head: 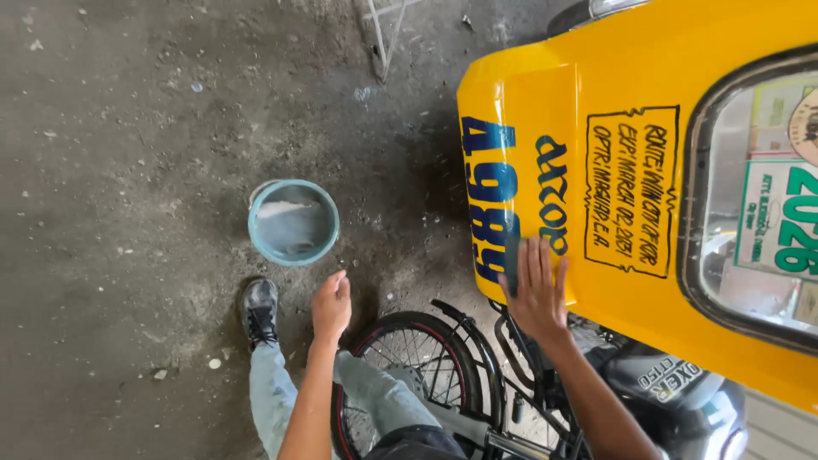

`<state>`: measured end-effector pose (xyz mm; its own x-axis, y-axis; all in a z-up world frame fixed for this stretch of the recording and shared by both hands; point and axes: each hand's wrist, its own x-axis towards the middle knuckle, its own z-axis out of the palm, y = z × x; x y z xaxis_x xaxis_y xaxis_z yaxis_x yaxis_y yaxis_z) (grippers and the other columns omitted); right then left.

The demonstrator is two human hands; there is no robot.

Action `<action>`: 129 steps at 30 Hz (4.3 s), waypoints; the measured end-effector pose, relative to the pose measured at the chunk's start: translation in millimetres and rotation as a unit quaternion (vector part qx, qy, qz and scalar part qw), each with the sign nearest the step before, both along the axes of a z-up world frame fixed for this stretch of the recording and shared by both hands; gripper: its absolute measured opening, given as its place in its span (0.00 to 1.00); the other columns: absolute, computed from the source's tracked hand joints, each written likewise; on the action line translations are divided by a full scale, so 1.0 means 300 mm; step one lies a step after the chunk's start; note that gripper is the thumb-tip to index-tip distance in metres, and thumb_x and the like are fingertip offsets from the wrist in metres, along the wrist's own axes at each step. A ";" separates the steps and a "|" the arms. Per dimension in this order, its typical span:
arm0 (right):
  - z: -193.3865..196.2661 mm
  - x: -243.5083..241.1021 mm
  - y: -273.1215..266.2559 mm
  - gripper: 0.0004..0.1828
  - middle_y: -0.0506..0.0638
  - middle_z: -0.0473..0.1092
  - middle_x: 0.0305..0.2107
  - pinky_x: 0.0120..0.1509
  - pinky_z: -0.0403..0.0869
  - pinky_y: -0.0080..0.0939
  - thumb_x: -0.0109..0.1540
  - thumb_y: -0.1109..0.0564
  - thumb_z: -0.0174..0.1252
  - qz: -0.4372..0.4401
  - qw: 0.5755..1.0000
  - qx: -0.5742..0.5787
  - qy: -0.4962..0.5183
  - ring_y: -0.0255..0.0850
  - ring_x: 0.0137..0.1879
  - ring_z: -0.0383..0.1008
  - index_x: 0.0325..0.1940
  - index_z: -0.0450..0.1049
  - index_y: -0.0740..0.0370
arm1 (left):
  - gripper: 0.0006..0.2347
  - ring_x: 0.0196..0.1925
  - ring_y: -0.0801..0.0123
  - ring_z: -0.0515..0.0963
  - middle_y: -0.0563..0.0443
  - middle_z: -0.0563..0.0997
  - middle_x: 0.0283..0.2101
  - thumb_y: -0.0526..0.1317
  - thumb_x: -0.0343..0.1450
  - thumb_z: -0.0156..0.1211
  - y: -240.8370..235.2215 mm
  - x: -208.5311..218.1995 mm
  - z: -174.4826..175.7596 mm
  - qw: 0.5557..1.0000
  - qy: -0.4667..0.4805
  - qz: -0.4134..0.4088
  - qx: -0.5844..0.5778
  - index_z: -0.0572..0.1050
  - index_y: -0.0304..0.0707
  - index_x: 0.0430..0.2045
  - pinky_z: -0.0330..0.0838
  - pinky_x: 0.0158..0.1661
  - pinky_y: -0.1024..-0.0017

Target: The person scrubs the side panel of a yellow tricycle using a sponge and water from a nearby bucket. They repeatedly dip the sponge into the water and wipe the vehicle's surface, focusing on the area around the license plate and printed text.

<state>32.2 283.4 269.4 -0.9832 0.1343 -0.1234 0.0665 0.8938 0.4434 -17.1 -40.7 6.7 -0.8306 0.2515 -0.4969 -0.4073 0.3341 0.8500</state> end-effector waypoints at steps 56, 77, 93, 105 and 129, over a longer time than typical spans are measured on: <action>0.227 -0.860 0.170 0.15 0.50 0.77 0.41 0.54 0.74 0.35 0.65 0.53 0.63 -0.430 0.699 -0.523 0.232 0.36 0.47 0.77 0.52 0.79 0.65 | 0.28 0.60 0.57 0.72 0.40 0.70 0.63 0.49 0.79 0.53 0.972 -0.984 0.641 0.750 -0.445 -0.191 0.450 0.58 0.36 0.73 0.73 0.58 0.56; 0.042 -0.706 0.273 0.34 0.65 0.60 0.64 0.73 0.66 0.69 0.65 0.44 0.59 -0.079 0.973 -0.128 0.172 0.66 0.71 0.62 0.70 0.59 0.61 | 0.33 0.81 0.49 0.40 0.35 0.43 0.79 0.55 0.79 0.28 1.363 -1.061 0.793 0.897 0.146 -0.415 0.051 0.44 0.25 0.73 0.33 0.75 0.55; 0.049 -0.767 0.288 0.29 0.65 0.60 0.63 0.72 0.66 0.70 0.64 0.49 0.62 -0.074 0.969 -0.150 0.181 0.68 0.70 0.62 0.65 0.65 0.65 | 0.32 0.79 0.42 0.44 0.27 0.46 0.78 0.55 0.80 0.30 1.200 -0.993 0.480 0.934 0.110 -0.330 0.077 0.47 0.24 0.73 0.37 0.73 0.53; 0.061 -0.781 0.277 0.28 0.66 0.62 0.61 0.71 0.68 0.69 0.65 0.49 0.61 -0.069 0.970 -0.140 0.189 0.67 0.69 0.63 0.64 0.64 0.65 | 0.35 0.80 0.45 0.40 0.29 0.41 0.78 0.58 0.79 0.30 1.150 -1.016 0.426 0.941 -0.006 -0.330 0.077 0.42 0.24 0.73 0.35 0.74 0.62; -0.008 -0.664 0.299 0.30 0.67 0.61 0.63 0.72 0.66 0.68 0.67 0.42 0.56 -0.117 0.978 -0.123 0.119 0.68 0.69 0.63 0.67 0.63 0.63 | 0.33 0.82 0.53 0.38 0.38 0.41 0.79 0.57 0.78 0.26 1.288 -1.102 0.845 0.888 0.082 -0.449 0.060 0.44 0.29 0.73 0.30 0.76 0.57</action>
